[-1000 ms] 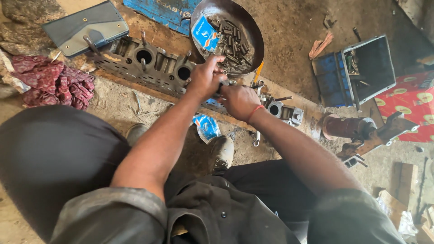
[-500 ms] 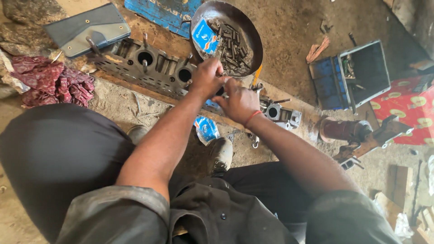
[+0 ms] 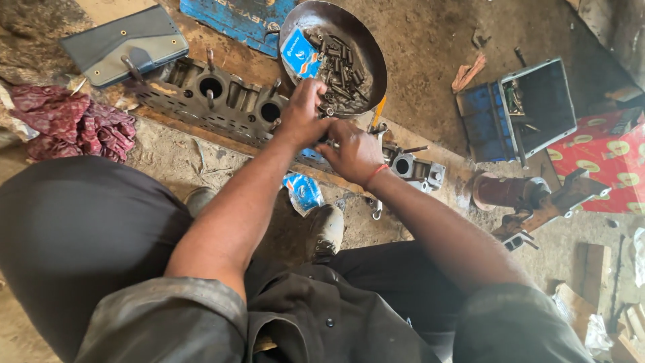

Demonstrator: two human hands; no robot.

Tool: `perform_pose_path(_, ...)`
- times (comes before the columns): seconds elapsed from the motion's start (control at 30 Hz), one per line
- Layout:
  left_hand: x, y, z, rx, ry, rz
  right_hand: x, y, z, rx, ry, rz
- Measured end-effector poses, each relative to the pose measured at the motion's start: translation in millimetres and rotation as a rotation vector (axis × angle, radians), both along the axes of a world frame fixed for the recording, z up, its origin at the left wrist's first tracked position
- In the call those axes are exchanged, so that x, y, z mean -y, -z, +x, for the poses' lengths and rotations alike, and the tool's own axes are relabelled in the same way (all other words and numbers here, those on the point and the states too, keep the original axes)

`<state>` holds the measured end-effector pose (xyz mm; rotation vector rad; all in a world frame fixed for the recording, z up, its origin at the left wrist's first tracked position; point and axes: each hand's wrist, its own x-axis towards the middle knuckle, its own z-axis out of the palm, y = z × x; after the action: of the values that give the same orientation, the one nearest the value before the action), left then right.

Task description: The person sits on the floor and uses a wrench to tighten bolts on an engine cylinder head. They repeatedly adjust the wrench and hand-tighten bolts across multiple holes in the metal block.

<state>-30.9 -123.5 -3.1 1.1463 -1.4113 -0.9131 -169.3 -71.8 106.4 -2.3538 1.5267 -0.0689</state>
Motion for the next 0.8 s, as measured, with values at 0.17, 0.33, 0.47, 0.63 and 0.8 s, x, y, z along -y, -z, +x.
perform_pose_path(0.17, 2, 6, -1, 0.194, 0.028, 0.016, 5, 1, 4, -0.342, 0.082, 0.139)
perform_pose_path(0.33, 1, 20, 3, 0.188, 0.089, -0.122, 0, 3, -11, 0.046, -0.412, -0.155)
perform_pose_path(0.47, -1, 11, 4, 0.094, 0.093, -0.041, 2, 1, -9, 0.146, -0.156, -0.076)
perform_pose_path(0.63, 3, 0, -4, 0.196, 0.030, 0.090, 12, 3, -1, -0.302, 0.033, 0.148)
perform_pose_path(0.8, 4, 17, -1, 0.230, 0.101, -0.123, 9, 7, -15, 0.008, -0.377, -0.092)
